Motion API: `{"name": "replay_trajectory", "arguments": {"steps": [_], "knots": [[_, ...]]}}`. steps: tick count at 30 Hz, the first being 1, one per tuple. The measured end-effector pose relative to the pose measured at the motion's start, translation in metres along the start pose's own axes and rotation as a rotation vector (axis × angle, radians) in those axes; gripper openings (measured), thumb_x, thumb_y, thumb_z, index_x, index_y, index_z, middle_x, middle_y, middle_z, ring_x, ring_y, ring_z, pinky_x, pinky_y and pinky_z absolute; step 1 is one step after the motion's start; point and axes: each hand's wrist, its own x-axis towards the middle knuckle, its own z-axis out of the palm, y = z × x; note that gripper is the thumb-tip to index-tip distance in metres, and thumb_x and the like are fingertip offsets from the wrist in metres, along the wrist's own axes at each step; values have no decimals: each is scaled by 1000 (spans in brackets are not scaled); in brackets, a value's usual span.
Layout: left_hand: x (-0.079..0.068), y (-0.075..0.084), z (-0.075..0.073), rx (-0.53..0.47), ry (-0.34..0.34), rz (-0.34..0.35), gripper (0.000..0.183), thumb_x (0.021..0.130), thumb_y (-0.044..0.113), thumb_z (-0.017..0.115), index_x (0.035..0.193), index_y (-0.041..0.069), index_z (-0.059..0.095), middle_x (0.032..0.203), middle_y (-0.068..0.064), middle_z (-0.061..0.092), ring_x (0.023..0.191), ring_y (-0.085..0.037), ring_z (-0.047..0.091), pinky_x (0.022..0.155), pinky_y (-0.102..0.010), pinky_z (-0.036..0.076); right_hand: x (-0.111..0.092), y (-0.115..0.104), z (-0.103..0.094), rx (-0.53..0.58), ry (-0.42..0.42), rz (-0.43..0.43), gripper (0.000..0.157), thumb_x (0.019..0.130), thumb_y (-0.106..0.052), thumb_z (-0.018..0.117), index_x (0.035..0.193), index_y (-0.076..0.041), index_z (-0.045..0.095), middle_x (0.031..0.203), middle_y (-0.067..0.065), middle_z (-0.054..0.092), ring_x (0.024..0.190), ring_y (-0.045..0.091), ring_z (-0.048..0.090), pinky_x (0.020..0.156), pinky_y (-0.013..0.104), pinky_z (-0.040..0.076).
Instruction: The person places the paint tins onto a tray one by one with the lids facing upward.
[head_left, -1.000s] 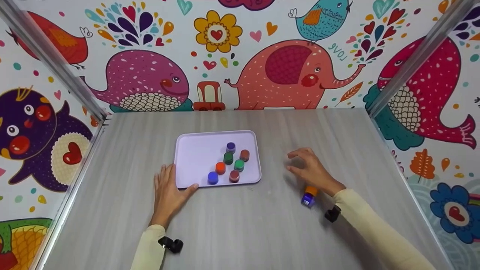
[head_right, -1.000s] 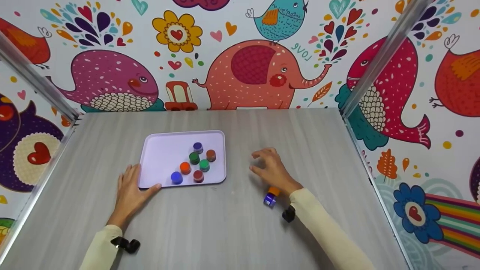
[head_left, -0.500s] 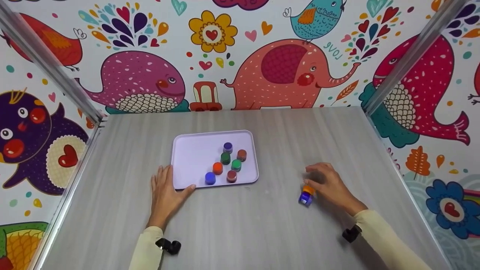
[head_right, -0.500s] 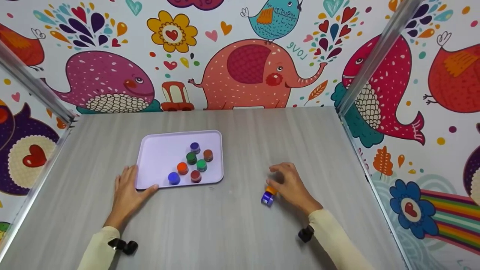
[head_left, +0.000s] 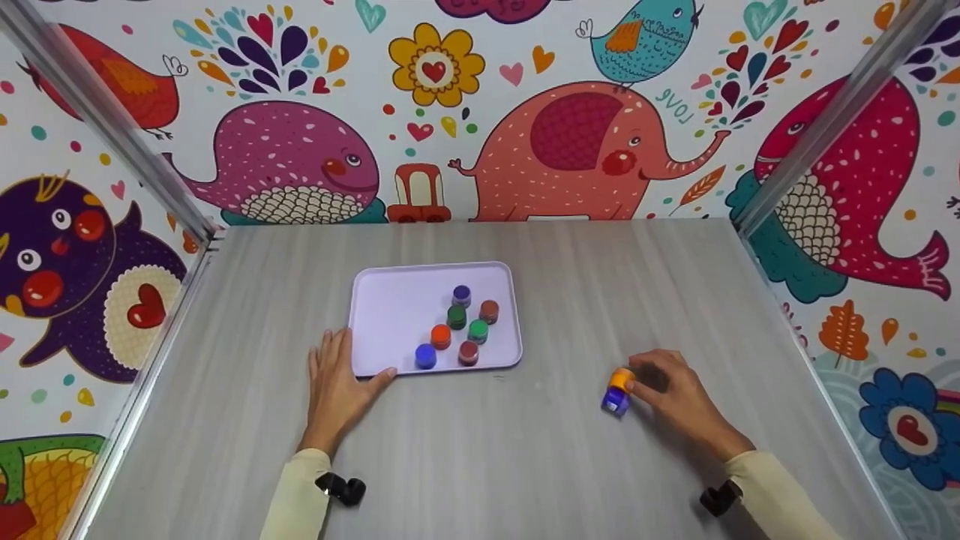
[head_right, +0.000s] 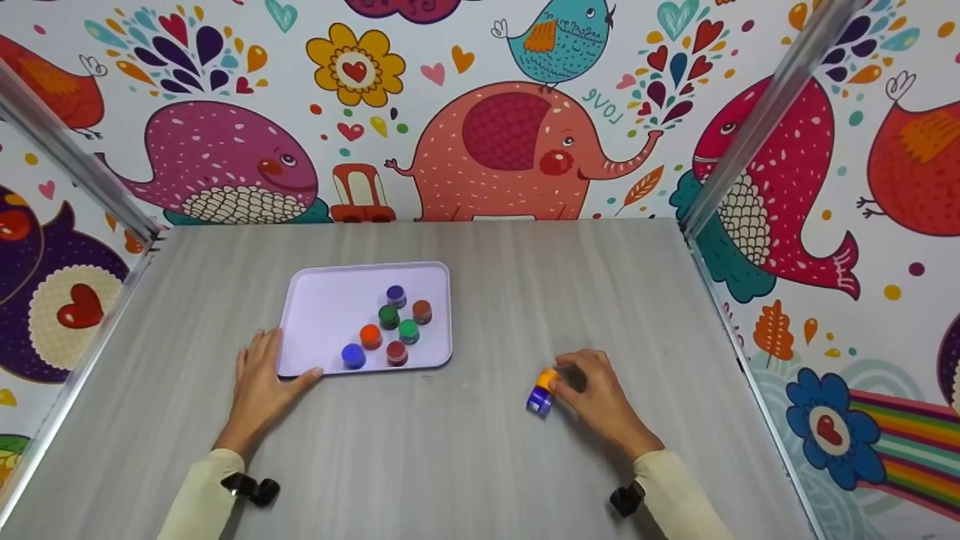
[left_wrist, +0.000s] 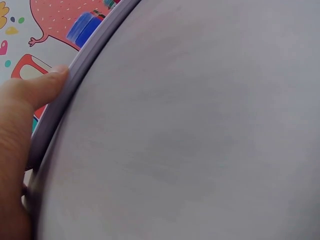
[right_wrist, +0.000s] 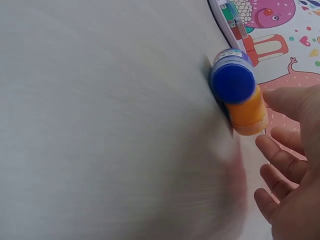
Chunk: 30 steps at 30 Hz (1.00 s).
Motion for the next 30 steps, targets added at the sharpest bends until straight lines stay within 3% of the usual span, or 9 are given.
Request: {"name": "replay_trajectory", "arguments": {"steps": [12,23,30], "knots": [[-1,0,1,-16,13,7,118,87,62,85,167,-8,34,171,-32,36,167,-49,13,134,-66,-2,-6,-1,8,-12,-14,42,31,96,-6,86,126,-7,78,124,4,71,118,24,58,100,13,47],[2,-1,1,-15,44,29,116,86,60,86,165,-8,36,169,-33,39,166,-51,17,134,-67,0,3,-4,15,49,9,-6,28,95,-4,86,122,-8,79,120,4,72,112,21,59,94,16,50],[1,-1,0,-7,20,6,117,87,61,84,166,-8,35,170,-33,37,166,-50,16,134,-66,-1,12,-6,21,75,-19,-2,29,96,-9,87,123,-10,79,122,4,72,115,22,58,97,18,49]]}}
